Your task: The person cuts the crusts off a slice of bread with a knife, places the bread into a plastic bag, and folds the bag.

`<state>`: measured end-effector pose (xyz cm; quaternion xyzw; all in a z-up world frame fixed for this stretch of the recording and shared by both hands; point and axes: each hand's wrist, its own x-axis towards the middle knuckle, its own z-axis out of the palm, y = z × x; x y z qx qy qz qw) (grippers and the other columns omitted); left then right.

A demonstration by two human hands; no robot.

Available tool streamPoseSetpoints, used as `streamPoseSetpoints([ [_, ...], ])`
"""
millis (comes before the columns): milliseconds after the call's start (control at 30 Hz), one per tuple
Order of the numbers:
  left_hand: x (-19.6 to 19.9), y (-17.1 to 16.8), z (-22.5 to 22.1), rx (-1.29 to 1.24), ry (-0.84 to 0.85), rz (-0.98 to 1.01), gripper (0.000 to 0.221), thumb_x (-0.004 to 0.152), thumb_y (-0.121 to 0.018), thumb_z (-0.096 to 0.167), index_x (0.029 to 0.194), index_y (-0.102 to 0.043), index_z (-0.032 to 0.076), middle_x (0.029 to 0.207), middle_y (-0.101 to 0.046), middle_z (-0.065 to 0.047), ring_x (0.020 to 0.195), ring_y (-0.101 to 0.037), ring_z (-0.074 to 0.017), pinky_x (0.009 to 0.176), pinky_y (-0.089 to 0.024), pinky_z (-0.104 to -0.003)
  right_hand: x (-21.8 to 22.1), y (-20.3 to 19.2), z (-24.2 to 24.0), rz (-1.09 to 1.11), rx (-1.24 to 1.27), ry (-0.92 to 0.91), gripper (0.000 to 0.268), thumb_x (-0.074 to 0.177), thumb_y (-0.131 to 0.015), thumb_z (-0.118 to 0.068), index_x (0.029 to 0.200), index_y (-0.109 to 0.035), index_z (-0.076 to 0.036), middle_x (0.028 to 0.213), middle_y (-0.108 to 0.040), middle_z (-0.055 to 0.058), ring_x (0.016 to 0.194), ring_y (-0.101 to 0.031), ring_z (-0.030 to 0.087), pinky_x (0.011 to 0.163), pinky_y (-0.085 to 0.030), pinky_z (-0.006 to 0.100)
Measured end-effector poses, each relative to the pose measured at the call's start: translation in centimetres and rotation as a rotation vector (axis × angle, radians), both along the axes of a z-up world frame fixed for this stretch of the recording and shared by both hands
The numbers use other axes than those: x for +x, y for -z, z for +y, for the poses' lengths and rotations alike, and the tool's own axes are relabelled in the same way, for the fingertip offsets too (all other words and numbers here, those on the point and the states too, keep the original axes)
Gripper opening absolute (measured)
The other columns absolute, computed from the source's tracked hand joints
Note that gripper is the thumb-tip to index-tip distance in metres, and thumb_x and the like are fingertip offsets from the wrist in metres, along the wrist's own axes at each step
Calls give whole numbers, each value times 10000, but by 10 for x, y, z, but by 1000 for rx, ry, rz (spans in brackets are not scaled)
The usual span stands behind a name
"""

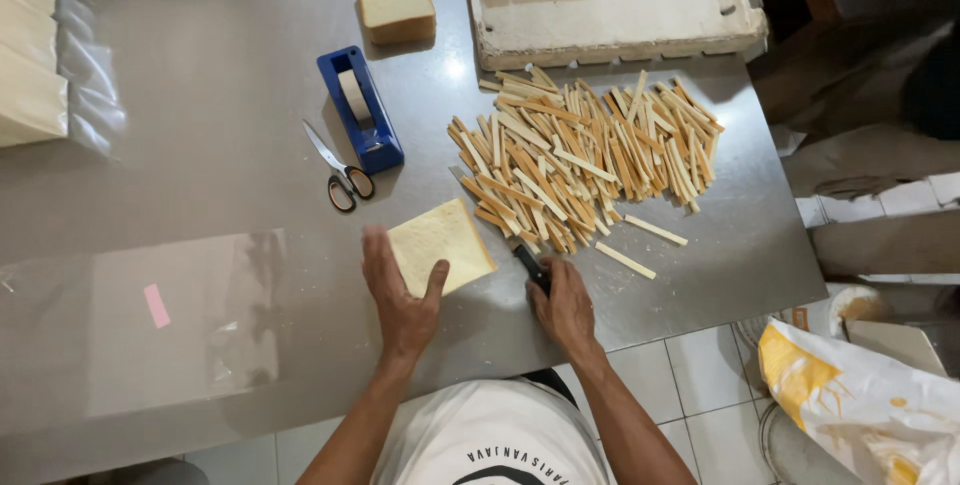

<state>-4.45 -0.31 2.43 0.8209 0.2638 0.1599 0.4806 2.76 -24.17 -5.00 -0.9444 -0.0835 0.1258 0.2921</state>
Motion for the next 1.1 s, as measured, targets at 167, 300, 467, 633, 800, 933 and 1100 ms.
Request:
streamPoseSetpoints([
  [167, 21, 5, 0, 382, 239, 42, 741, 932, -711, 539, 1522, -522, 133, 1616, -398, -202, 1530, -260, -493, 1221, -145, -707, -2, 17, -19, 121, 124, -69, 332, 1031, -554, -263, 1317, -613, -103, 1106, -683, 222, 1120, -678, 444, 930, -555, 546],
  [300, 36, 19, 2, 576, 354, 60, 699, 902, -731, 530, 1493, -570, 191, 1585, -463, -154, 1530, -321, -443, 1223, -188, -701, 0, 22, -44, 439, 362, 92, 424, 1081, -485, -433, 936, -726, -116, 687, -606, 51, 603, -621, 205, 552, -471, 381],
  [467, 38, 14, 2, 611, 378, 76, 706, 919, -703, 557, 1504, -557, 187, 1580, -468, -148, 1515, -361, -409, 1232, -194, -683, -34, -24, -41, 693, 983, 336, 236, 1064, -547, -219, 1172, -658, -41, 720, -585, 104, 478, -576, 203, 419, -447, 306],
  [633, 42, 8, 8, 624, 414, 82, 702, 949, -683, 548, 1532, -519, 192, 1571, -470, -145, 1502, -388, -385, 1242, -188, -675, -59, -28, -32, 573, 1116, 343, 286, 1014, -555, -39, 1299, -554, -12, 832, -689, 213, 568, -724, 285, 425, -555, 315],
  [800, 45, 14, 12, 810, 434, -6, 679, 984, -666, 471, 1559, -484, 157, 1569, -505, -110, 1420, -480, -325, 1180, -296, -606, -68, -104, -3, 383, 452, 168, 569, 991, -500, -309, 1556, -454, -259, 1117, -741, 24, 723, -539, 122, 813, -451, 298],
  [933, 43, 8, 13, 791, 430, -44, 645, 981, -688, 434, 1532, -518, 144, 1531, -521, -109, 1338, -517, -323, 1143, -356, -571, -82, -102, 11, 258, 548, 92, 591, 1044, -434, -407, 1580, -421, -157, 1603, -496, 149, 1523, -421, 309, 1164, -392, 411],
  [1100, 40, 9, 12, 816, 412, -48, 637, 1030, -626, 430, 1546, -486, 85, 1528, -525, -134, 1354, -503, -325, 1118, -375, -522, -95, -96, 17, 239, 459, 28, 528, 1066, -444, -269, 1588, -418, -196, 1283, -682, 144, 1116, -633, 269, 972, -520, 449],
])
